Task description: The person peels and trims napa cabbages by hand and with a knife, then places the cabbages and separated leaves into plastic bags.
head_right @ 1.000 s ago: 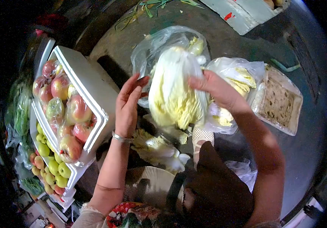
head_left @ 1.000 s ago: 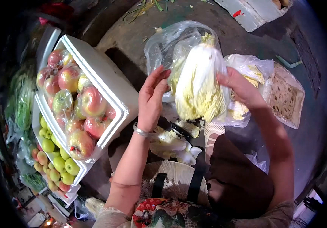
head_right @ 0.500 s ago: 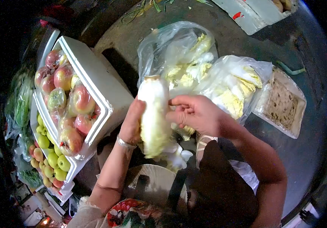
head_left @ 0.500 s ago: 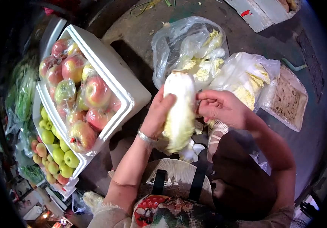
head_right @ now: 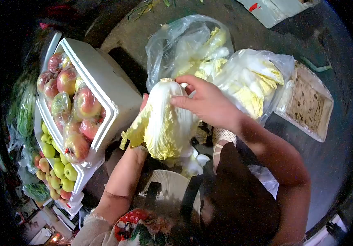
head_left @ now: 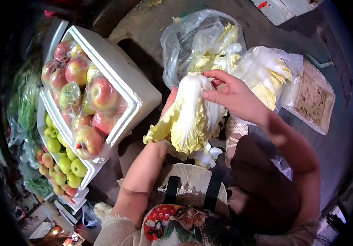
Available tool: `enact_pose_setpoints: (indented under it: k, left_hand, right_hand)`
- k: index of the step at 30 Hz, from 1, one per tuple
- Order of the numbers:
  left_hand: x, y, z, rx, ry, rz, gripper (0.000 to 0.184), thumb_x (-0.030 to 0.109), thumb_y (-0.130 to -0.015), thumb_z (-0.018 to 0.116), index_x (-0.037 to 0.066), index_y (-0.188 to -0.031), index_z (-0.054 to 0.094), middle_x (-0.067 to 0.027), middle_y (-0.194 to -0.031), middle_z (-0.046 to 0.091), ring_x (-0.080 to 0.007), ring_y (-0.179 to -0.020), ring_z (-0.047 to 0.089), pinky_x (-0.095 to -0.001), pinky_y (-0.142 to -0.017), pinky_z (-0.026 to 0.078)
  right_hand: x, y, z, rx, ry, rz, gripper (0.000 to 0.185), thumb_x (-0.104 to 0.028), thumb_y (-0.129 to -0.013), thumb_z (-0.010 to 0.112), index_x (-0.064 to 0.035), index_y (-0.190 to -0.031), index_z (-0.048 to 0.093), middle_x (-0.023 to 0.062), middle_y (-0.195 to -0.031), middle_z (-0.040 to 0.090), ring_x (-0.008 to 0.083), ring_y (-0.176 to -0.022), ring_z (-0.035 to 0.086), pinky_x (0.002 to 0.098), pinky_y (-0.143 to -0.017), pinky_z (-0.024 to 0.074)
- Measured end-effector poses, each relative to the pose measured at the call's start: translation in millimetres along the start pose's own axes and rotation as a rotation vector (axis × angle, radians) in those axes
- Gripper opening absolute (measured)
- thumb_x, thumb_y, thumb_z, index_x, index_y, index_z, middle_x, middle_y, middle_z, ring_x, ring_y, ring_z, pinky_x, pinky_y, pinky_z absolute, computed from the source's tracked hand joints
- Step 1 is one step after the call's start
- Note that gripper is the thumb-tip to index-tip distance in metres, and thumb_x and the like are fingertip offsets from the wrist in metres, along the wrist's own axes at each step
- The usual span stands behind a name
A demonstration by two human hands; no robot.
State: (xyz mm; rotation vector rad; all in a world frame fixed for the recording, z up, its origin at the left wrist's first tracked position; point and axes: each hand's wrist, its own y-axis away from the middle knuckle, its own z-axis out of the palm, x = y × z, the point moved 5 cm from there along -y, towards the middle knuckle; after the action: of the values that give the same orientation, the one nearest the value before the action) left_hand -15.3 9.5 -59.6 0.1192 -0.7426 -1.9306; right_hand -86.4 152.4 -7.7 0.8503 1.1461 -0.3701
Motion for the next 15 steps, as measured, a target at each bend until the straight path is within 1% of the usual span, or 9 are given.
enact_pose_setpoints:
  k: [3,5,6,9,10,11,13,14,15]
  left_hand:
    - [4.8,10.7,-0.1,0.054,-0.096,-0.02,0.064,0.054,-0.099,0.04,0.005,-0.14,0.045,-0.0152,-0.122,0.062,-0.0287,-0.104,0.065,-0.0405,-0.086,0.056]
    - [3.1,16.7,5.6,-0.093,-0.18,-0.034,0.059,0.048,-0.099,0.045,0.002,-0.136,0.048,-0.0169,-0.116,0.065,-0.0281,-0.1,0.067,-0.0396,-0.084,0.057]
    - [-0.1,19.5,-0.3,-0.071,-0.097,-0.089,0.059,0.048,-0.099,0.043,0.003,-0.137,0.047,-0.0182,-0.123,0.061,-0.0312,-0.108,0.063,-0.0428,-0.093,0.051]
    - [-5.5,20.4,-14.7,-0.102,0.162,-0.213,0.056,0.042,-0.1,0.038,0.002,-0.138,0.047,-0.0199,-0.132,0.056,-0.0335,-0.118,0.057,-0.0464,-0.103,0.045]
    - [-7.4,22.4,-11.1,-0.183,0.196,-0.239,0.055,0.041,-0.1,0.037,0.001,-0.138,0.047,-0.0199,-0.133,0.055,-0.0338,-0.119,0.056,-0.0464,-0.104,0.044]
    - [-7.6,25.6,-7.4,-0.232,0.22,-0.248,0.055,0.04,-0.099,0.037,0.001,-0.138,0.047,-0.0199,-0.132,0.056,-0.0341,-0.119,0.056,-0.0465,-0.104,0.043]
    - [-7.3,33.0,5.8,-0.329,0.266,-0.267,0.055,0.038,-0.099,0.035,0.001,-0.138,0.046,-0.02,-0.132,0.056,-0.0347,-0.119,0.056,-0.0466,-0.105,0.042]
    - [-5.1,32.0,3.0,-0.303,0.146,-0.237,0.056,0.04,-0.098,0.038,0.001,-0.138,0.046,-0.0197,-0.131,0.057,-0.0339,-0.118,0.057,-0.0459,-0.104,0.043]
    - [-4.2,30.1,4.7,-0.291,0.086,-0.219,0.057,0.041,-0.098,0.04,0.001,-0.138,0.045,-0.0195,-0.131,0.057,-0.0335,-0.118,0.057,-0.0456,-0.103,0.044]
  right_hand:
    - [1.7,-0.2,-5.8,-0.01,-0.019,-0.039,0.047,-0.025,-0.092,0.062,-0.0022,-0.131,0.052,0.0164,-0.107,0.064,0.0204,-0.1,0.064,0.0335,-0.086,0.0492]
    - [-12.1,2.1,-12.3,0.062,0.629,-0.361,0.043,-0.012,-0.089,0.055,-0.0008,-0.13,0.052,0.0139,-0.102,0.063,0.0242,-0.093,0.065,0.0315,-0.087,0.047]
    - [-17.1,4.8,-11.7,0.161,0.766,-0.456,0.035,-0.009,-0.083,0.049,-0.0013,-0.115,0.06,0.0157,-0.098,0.064,0.0348,-0.087,0.063,0.0366,-0.084,0.0478]
    - [-27.2,5.7,-14.0,0.02,0.885,-0.406,0.024,-0.01,-0.083,0.048,-0.0014,-0.101,0.061,0.0142,-0.089,0.064,0.038,-0.082,0.06,0.0388,-0.078,0.0482]
    - [-22.7,2.1,-17.0,-0.035,0.711,-0.394,0.014,-0.009,-0.082,0.047,-0.0011,-0.087,0.058,0.0104,-0.076,0.06,0.0289,-0.072,0.06,0.0356,-0.066,0.0479]
    - [-14.3,-2.3,-22.2,-0.037,0.71,-0.394,0.014,-0.009,-0.082,0.047,-0.0011,-0.087,0.058,0.0104,-0.076,0.06,0.0289,-0.072,0.06,0.0356,-0.066,0.0479]
    - [9.2,-11.5,-30.0,-0.184,-0.407,-0.039,0.012,-0.015,-0.084,0.048,-0.0051,-0.085,0.056,0.0028,-0.065,0.052,0.0182,-0.062,0.055,0.0324,-0.058,0.0443]
    - [10.3,-8.4,-36.0,-0.217,-0.644,0.009,0.009,-0.013,-0.085,0.051,-0.0064,-0.088,0.055,-0.0005,-0.071,0.051,0.0086,-0.065,0.05,0.0241,-0.059,0.0411]
    - [3.9,-6.9,-34.4,-0.222,-0.641,0.009,0.009,-0.013,-0.085,0.051,-0.0064,-0.088,0.055,-0.0005,-0.071,0.051,0.0086,-0.065,0.05,0.0241,-0.059,0.0411]
